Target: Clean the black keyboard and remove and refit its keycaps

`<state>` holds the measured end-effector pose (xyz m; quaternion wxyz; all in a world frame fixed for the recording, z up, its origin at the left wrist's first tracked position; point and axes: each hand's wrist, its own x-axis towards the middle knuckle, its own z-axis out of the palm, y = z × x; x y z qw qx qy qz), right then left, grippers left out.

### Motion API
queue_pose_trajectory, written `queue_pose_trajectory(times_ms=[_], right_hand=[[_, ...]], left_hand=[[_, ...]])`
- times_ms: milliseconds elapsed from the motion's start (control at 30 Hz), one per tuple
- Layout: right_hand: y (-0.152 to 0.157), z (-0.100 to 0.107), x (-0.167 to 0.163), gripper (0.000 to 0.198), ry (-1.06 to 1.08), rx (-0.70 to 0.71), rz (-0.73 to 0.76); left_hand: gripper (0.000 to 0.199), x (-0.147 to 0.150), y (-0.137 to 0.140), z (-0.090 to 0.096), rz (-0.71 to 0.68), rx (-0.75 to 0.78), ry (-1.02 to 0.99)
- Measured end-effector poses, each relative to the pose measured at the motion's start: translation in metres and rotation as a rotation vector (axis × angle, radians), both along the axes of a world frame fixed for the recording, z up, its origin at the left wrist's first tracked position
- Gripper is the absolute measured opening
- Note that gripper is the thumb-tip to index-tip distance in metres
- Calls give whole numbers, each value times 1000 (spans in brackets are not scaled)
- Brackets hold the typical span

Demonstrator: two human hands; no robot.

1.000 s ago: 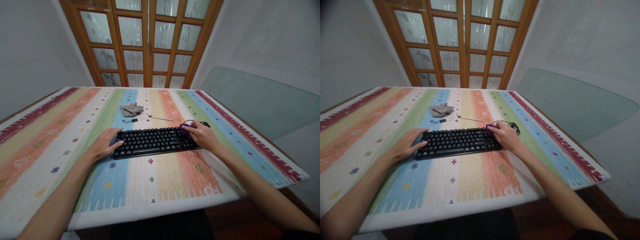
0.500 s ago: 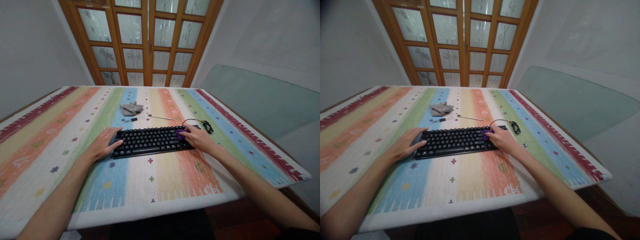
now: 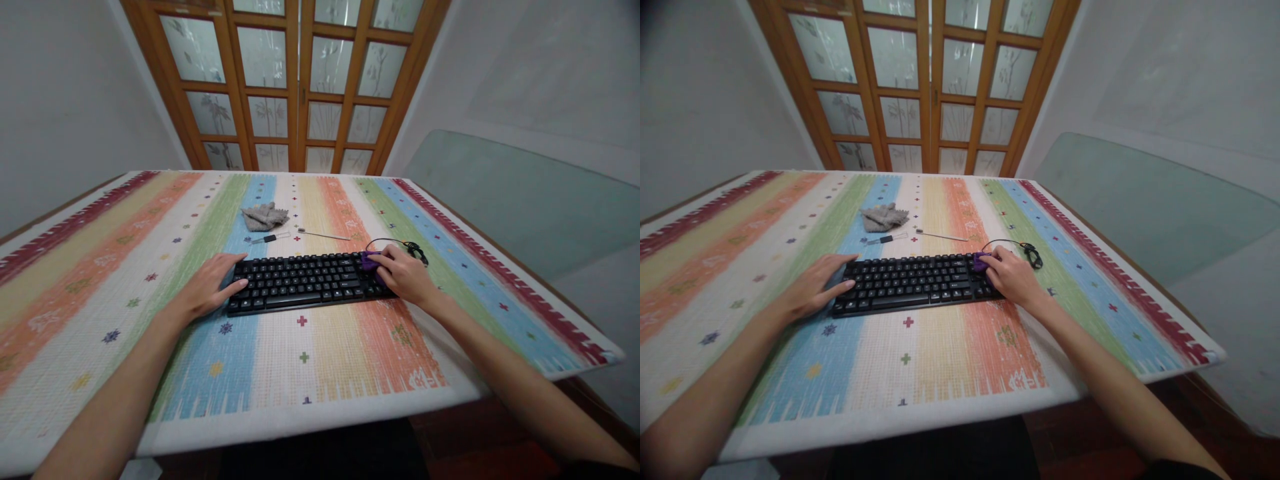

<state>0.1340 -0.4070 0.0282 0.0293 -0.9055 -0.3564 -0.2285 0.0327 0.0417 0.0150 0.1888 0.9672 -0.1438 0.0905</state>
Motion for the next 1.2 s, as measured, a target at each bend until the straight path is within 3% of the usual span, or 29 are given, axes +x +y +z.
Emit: queue_pose_trajectory(times_ms=[233,500,600,900,1067,1200], right_hand=[[-11,-2,3,35,52,-90,104],[-12,2,5,31,73,-71,102],[-12,5,8,31,94,16,32],[-20,21,12,33,255,479,-91],[-26,19,13,28,322,466,-18],[-21,11,11,29,184,383,8]], left_hand=[[72,1,0,-1,0,14,6],[71,0,-1,0,15,16,4],[70,0,-1,1,9,13,4],[69,1,2,-2,-1,-6,-4],[72,1,2,-3,6,-1,-5],[70,2,2,-3,5,-1,-4]])
